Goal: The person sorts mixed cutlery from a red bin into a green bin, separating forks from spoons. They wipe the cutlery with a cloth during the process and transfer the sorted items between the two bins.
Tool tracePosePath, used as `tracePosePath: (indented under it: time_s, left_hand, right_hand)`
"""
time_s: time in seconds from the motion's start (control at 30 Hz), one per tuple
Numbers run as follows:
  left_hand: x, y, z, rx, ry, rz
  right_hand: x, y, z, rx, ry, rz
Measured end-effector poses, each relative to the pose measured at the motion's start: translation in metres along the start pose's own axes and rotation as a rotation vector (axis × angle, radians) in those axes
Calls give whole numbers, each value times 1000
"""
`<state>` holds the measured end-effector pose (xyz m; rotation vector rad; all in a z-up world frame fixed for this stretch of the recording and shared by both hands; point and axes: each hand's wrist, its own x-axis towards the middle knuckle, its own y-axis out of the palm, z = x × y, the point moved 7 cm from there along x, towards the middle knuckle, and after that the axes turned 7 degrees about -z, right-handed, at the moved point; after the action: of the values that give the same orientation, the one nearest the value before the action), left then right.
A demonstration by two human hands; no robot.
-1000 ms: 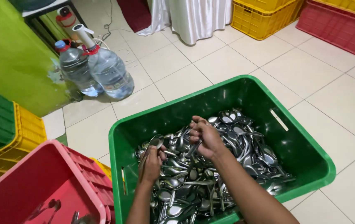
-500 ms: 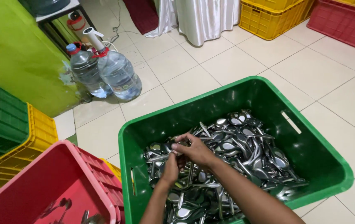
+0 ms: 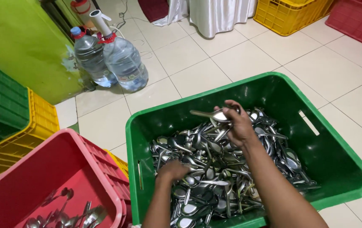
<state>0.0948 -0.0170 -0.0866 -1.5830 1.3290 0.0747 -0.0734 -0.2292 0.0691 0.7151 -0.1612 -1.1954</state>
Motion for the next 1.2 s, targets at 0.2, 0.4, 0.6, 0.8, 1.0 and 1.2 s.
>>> tracePosePath:
  time_s: [0.2, 0.4, 0.6, 0.8, 1.0, 1.2]
  left_hand:
    - [35, 34, 36, 237, 6, 25]
    - [7, -32, -9, 197, 73, -327]
    - [-74, -101, -65, -319, 315, -858]
    - [-35, -71, -25, -78, -57, -551]
    - [-17, 26, -18, 411, -165, 92]
    - [-16, 34, -37, 568, -245, -97]
  right_hand:
    - [19, -18, 9, 306, 52, 0]
    - [33, -41, -20, 37, 145, -151]
    - [7, -8, -41, -510, 38, -11]
    - [4, 1, -51, -589, 42, 53]
    - [-21, 21, -33, -776, 57, 96]
    - [-23, 21, -54, -1406, -141, 278]
